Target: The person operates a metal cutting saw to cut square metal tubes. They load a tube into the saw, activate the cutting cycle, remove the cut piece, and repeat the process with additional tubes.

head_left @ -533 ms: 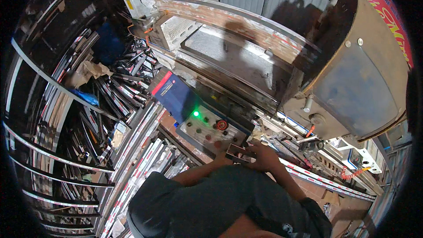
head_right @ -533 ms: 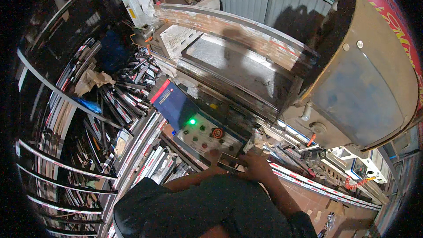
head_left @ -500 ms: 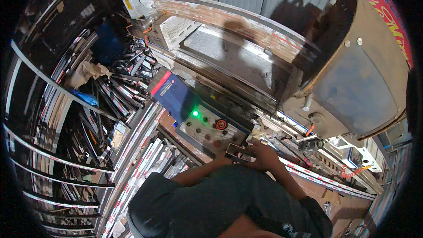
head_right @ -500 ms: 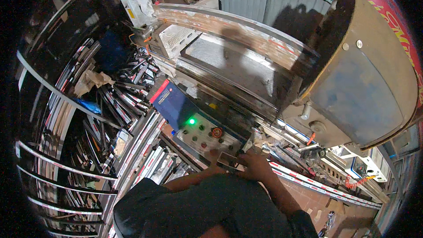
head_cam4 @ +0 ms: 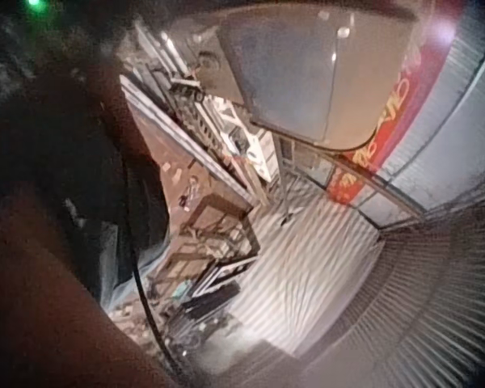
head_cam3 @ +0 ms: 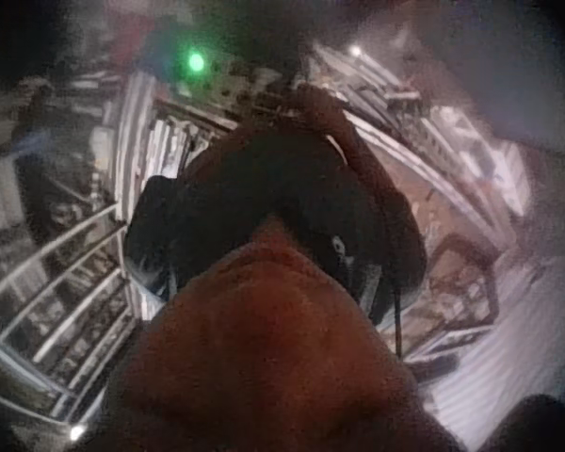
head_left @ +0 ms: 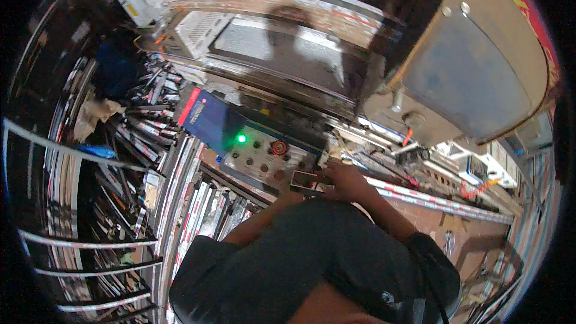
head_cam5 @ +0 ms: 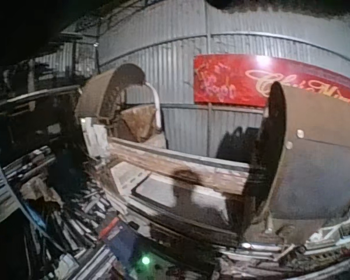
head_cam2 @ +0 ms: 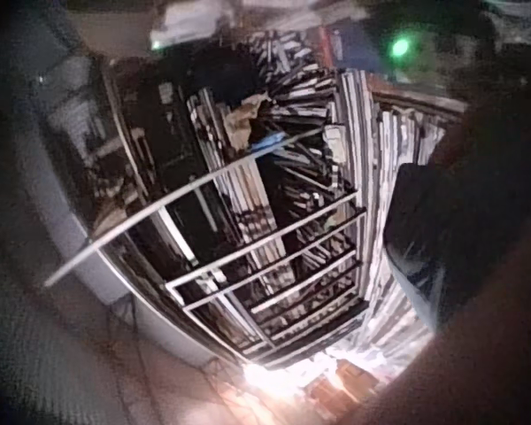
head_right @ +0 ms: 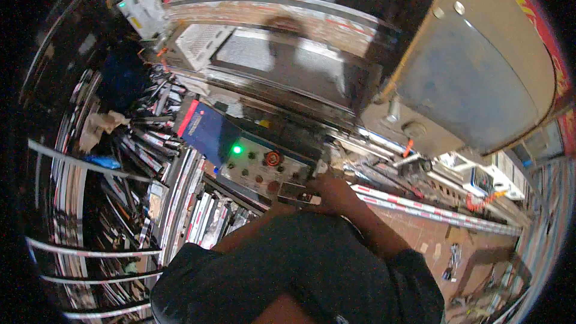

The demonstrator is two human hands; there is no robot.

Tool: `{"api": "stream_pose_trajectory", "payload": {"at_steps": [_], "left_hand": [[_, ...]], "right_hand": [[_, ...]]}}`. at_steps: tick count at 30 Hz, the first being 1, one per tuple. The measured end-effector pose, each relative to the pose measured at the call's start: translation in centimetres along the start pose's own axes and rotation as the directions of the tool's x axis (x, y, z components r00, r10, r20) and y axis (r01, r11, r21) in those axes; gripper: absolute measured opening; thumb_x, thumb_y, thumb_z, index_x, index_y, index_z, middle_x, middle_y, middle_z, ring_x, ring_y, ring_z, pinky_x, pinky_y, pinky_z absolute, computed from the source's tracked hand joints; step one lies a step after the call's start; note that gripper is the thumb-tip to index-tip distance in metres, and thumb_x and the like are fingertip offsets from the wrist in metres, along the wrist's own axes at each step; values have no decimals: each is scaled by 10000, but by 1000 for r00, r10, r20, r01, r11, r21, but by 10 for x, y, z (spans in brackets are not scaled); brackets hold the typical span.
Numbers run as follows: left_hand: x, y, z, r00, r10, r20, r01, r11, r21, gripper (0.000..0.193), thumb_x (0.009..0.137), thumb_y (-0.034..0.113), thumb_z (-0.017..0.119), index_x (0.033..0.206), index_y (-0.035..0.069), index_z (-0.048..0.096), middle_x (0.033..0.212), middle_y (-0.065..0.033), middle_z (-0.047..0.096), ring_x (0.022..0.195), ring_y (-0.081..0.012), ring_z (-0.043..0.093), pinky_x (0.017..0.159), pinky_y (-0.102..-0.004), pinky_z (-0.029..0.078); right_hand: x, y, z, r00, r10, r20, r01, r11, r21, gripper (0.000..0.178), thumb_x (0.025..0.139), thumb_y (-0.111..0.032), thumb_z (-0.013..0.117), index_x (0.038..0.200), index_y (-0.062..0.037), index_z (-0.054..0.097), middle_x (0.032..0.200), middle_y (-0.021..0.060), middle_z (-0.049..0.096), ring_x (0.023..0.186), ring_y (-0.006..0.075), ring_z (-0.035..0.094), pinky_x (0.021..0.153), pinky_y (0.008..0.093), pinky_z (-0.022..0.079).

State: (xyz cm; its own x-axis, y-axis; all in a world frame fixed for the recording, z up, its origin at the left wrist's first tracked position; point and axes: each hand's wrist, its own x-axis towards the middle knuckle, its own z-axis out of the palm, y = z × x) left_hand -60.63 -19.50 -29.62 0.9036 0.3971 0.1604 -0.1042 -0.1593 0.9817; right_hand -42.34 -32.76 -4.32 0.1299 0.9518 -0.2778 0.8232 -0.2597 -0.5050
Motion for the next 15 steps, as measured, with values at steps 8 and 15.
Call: {"api": "stream_pose_trajectory", "payload": {"at_steps": [8,15], "left_hand": [[-1,-23,2,988,-155,13,146,953,266,453,930,271,774,1343,110,682,1184,-99,750,1114,-279,716,969,-450,566],[2,-30,-5,989,37,142,-127,697,706,494,976,324,720,1425,131,644,1275,-141,707,1213,-386,662,1039,-527,512]], "right_hand": [[-5,2,-3,999,21,-27,-20,999,34,630,790,-444,886,1319,-129,753,1205,162,676,1129,392,698,965,518,579],[-10,3,7,995,37,-96,-32,998,48,621,802,-463,873,1296,-105,759,1161,161,677,1109,388,704,948,525,579]]}}
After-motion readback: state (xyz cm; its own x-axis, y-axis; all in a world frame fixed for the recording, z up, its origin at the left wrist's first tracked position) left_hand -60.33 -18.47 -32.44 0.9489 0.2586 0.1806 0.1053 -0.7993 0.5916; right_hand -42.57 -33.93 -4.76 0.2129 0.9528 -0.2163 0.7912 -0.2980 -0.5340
